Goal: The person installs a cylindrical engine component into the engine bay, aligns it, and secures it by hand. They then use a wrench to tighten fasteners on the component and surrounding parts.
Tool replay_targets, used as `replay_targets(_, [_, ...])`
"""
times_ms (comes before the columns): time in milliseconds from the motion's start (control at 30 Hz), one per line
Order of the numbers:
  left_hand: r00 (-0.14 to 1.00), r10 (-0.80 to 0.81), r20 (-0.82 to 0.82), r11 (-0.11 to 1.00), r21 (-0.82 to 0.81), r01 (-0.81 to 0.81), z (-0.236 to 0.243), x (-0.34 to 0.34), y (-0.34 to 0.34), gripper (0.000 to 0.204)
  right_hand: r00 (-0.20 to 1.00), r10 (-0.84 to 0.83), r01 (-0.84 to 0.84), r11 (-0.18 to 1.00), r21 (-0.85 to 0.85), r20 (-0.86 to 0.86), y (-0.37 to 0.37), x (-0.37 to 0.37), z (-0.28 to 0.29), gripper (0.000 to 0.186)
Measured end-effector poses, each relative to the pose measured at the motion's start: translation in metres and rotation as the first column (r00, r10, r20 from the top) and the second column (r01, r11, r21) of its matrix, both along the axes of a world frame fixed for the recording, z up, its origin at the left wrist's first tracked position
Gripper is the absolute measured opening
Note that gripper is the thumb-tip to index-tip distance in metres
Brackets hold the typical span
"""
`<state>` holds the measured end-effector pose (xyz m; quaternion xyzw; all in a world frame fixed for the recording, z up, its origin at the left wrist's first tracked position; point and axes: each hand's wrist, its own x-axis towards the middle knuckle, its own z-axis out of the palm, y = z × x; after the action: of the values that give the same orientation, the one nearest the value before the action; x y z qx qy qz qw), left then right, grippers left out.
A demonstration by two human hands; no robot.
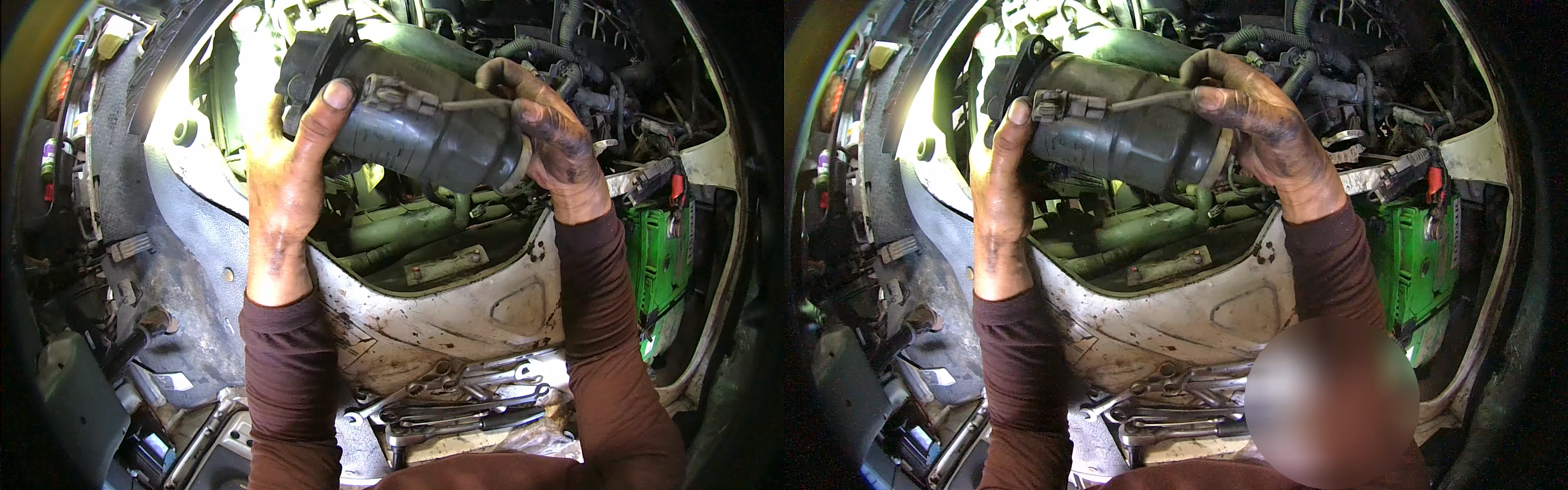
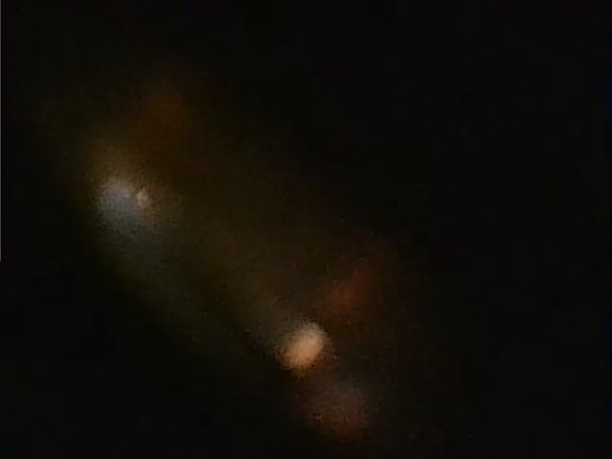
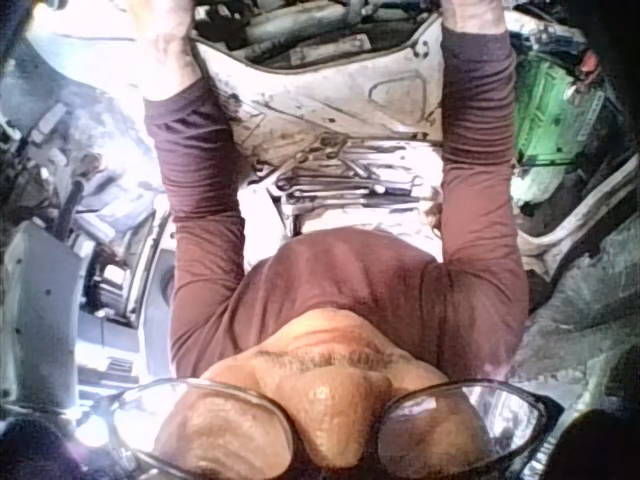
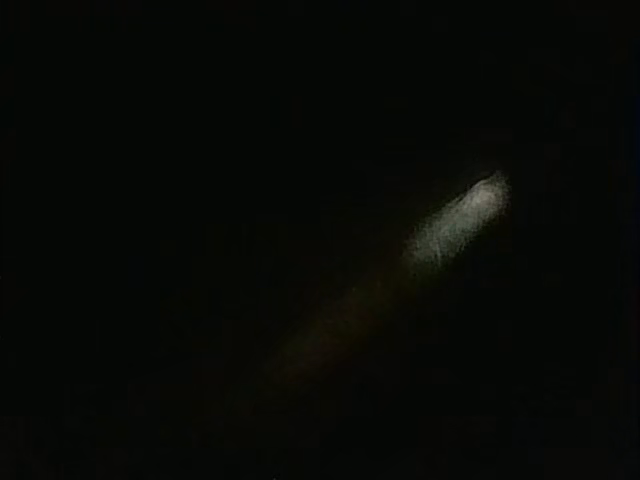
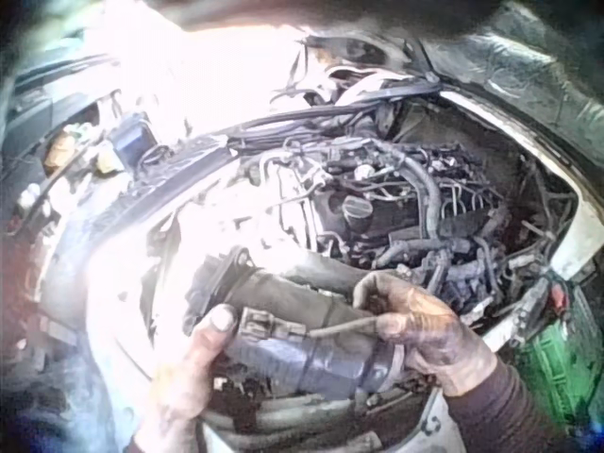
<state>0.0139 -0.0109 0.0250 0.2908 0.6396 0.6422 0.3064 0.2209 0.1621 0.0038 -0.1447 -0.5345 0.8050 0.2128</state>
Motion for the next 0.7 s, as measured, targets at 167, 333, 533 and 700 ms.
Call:
replay_targets(167, [0.988, -0.022, -0.152, 0.995, -0.098, 0.007, 0.006, 0.007, 0.0, 0.091, 0.948, 0.091, -0.123, 0.989, 0.086, 0.306, -0.005, 0.001, -0.004, 0.082])
replay_targets(333, [0.872, -0.173, -0.458, 0.969, -0.237, 0.067, 0.011, 0.008, -0.001, 0.093, 0.853, 0.236, -0.349, 0.921, 0.173, 0.465, -0.014, -0.005, 0.018, 0.085])
replay_targets(533, [0.784, -0.308, -0.538, 0.949, -0.231, 0.214, -0.006, 0.013, -0.004, 0.101, 0.754, 0.229, -0.526, 0.772, 0.357, 0.616, -0.014, -0.013, 0.014, 0.073])
replay_targets(700, [0.603, -0.489, -0.631, 0.866, -0.433, 0.249, 0.002, 0.02, -0.001, 0.107, 0.671, 0.154, -0.595, 0.696, 0.403, 0.725, -0.014, -0.015, -0.019, 0.063])
